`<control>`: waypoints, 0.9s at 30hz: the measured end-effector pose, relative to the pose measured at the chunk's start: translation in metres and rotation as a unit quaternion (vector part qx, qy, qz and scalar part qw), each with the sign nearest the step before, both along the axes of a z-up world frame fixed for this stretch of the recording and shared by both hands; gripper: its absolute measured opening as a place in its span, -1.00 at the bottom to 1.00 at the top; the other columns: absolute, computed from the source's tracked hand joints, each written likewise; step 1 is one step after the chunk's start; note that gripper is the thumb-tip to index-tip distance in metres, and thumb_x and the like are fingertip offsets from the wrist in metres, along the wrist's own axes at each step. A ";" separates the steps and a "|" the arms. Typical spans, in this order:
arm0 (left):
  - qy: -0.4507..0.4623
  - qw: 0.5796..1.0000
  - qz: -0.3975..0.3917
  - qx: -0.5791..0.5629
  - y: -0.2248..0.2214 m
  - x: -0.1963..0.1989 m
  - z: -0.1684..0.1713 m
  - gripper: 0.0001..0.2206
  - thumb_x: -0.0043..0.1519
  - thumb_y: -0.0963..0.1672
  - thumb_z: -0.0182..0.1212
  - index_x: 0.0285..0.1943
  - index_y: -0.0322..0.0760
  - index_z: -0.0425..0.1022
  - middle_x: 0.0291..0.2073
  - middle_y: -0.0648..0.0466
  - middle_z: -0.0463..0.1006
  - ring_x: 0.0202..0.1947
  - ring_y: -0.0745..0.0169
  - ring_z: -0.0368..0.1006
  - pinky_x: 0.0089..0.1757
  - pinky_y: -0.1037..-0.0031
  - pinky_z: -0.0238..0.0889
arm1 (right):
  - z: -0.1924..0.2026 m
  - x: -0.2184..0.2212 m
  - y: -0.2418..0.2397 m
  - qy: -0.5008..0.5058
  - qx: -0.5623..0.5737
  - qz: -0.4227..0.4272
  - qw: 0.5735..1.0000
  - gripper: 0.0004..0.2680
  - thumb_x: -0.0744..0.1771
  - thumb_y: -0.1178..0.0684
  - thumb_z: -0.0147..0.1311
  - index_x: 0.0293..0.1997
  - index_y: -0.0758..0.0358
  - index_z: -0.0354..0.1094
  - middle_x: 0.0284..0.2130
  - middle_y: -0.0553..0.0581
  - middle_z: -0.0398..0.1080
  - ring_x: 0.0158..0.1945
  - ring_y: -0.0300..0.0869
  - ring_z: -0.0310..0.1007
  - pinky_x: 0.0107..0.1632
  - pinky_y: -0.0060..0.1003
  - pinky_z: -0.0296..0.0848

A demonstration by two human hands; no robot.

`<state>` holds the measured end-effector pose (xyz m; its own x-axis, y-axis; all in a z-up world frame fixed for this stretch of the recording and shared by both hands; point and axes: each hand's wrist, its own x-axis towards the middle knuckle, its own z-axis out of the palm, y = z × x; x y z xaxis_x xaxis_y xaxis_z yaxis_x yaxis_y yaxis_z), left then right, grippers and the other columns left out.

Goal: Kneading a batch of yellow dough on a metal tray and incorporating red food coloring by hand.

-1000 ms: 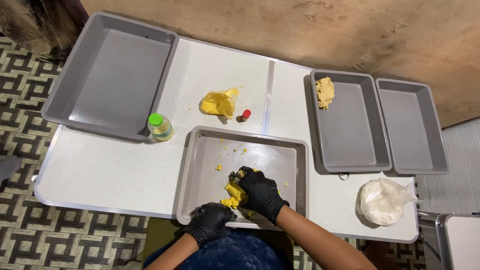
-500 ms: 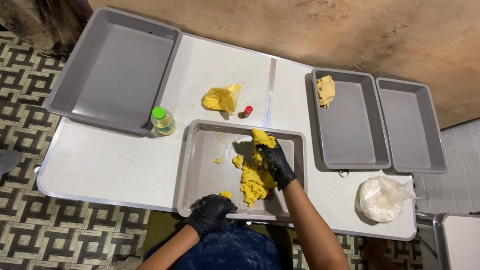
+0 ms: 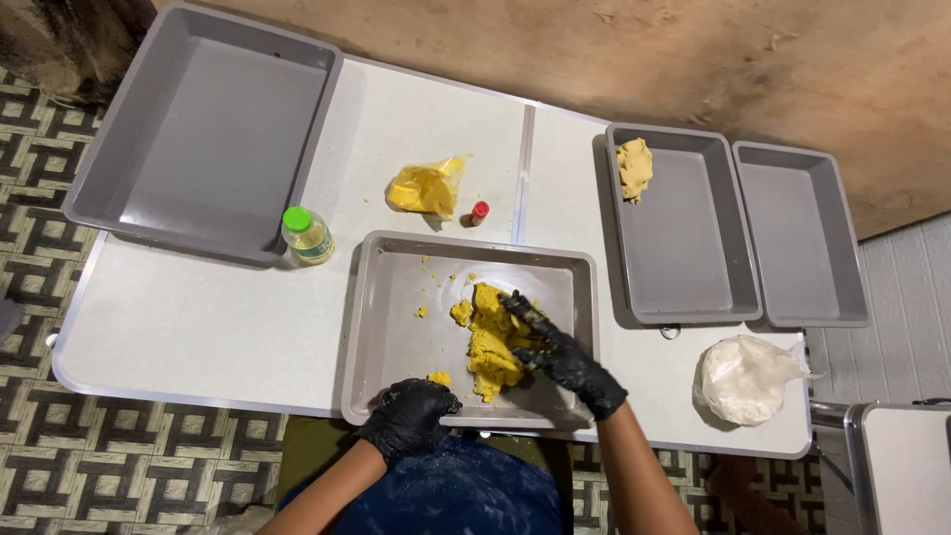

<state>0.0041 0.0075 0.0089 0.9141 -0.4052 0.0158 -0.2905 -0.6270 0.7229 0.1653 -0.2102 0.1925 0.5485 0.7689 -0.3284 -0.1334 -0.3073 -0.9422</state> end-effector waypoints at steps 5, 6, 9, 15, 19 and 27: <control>-0.020 0.999 -0.002 0.028 0.000 0.000 0.001 -0.64 -0.08 -0.15 0.38 -0.06 -0.05 0.72 -0.21 0.06 0.69 -0.21 -0.08 0.60 -0.09 0.11 0.47 | -0.026 -0.001 -0.031 -0.425 -0.288 0.113 0.851 0.02 0.11 -0.28 0.59 0.59 -0.14 -0.38 0.57 0.30 -0.45 0.52 0.38 -0.17 0.37 0.16 0.16; -0.022 0.999 -0.004 0.027 0.000 0.002 0.000 -0.64 -0.08 -0.15 0.38 -0.06 -0.05 0.72 -0.21 0.06 0.69 -0.21 -0.08 0.60 -0.09 0.11 0.47 | -0.041 -0.001 -0.029 -0.426 -0.290 0.111 0.850 0.02 0.11 -0.28 0.59 0.59 -0.14 -0.38 0.57 0.30 -0.45 0.52 0.38 -0.17 0.37 0.16 0.16; -0.006 0.999 -0.025 0.034 0.000 0.007 -0.001 -0.72 -0.06 -0.06 0.40 -0.14 -0.02 0.70 -0.30 0.07 0.66 -0.31 -0.09 0.57 -0.22 0.11 0.46 | -0.067 0.008 -0.013 -0.537 -0.238 0.152 0.795 0.19 -0.01 -0.34 0.69 0.60 0.07 -0.44 0.51 0.55 -0.46 0.46 0.56 -0.14 0.46 0.22 0.01; 0.019 0.998 -0.033 0.046 0.004 0.002 0.000 -0.63 0.00 -0.05 0.39 0.04 0.11 0.69 -0.16 0.10 0.68 -0.18 -0.09 0.57 -0.14 0.08 0.45 | -0.096 0.014 0.033 -0.628 -0.152 0.066 0.760 -0.34 0.16 -0.50 0.33 0.40 -0.35 0.22 0.48 0.37 -0.04 0.13 0.24 0.45 -0.17 0.06 0.63; 0.007 0.999 -0.027 0.037 0.005 0.002 -0.004 -0.70 0.03 -0.07 0.37 -0.03 0.09 0.69 -0.22 0.12 0.67 -0.20 -0.01 0.58 -0.11 0.14 0.44 | -0.118 0.019 0.061 -0.447 -0.286 -0.015 0.848 -0.47 0.19 -0.31 0.31 0.26 -0.12 0.27 0.24 0.22 0.18 0.13 0.21 0.40 -0.09 0.12 0.57; 0.040 0.998 -0.002 0.053 0.003 -0.005 0.030 -0.72 -0.04 -0.05 0.41 -0.12 0.15 0.71 -0.26 0.16 0.68 -0.23 0.00 0.57 -0.20 0.17 0.46 | -0.135 0.063 0.069 -0.053 -0.143 -0.280 0.948 -0.53 0.27 -0.15 0.16 0.35 0.05 0.33 0.26 0.05 0.41 0.31 -0.12 0.37 0.32 -0.23 0.33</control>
<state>-0.0005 0.0108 0.0388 0.9090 -0.4045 -0.1008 -0.2365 -0.6995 0.6744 0.2281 -0.1413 0.0574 0.8858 0.2357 -0.3997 -0.2602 -0.4609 -0.8484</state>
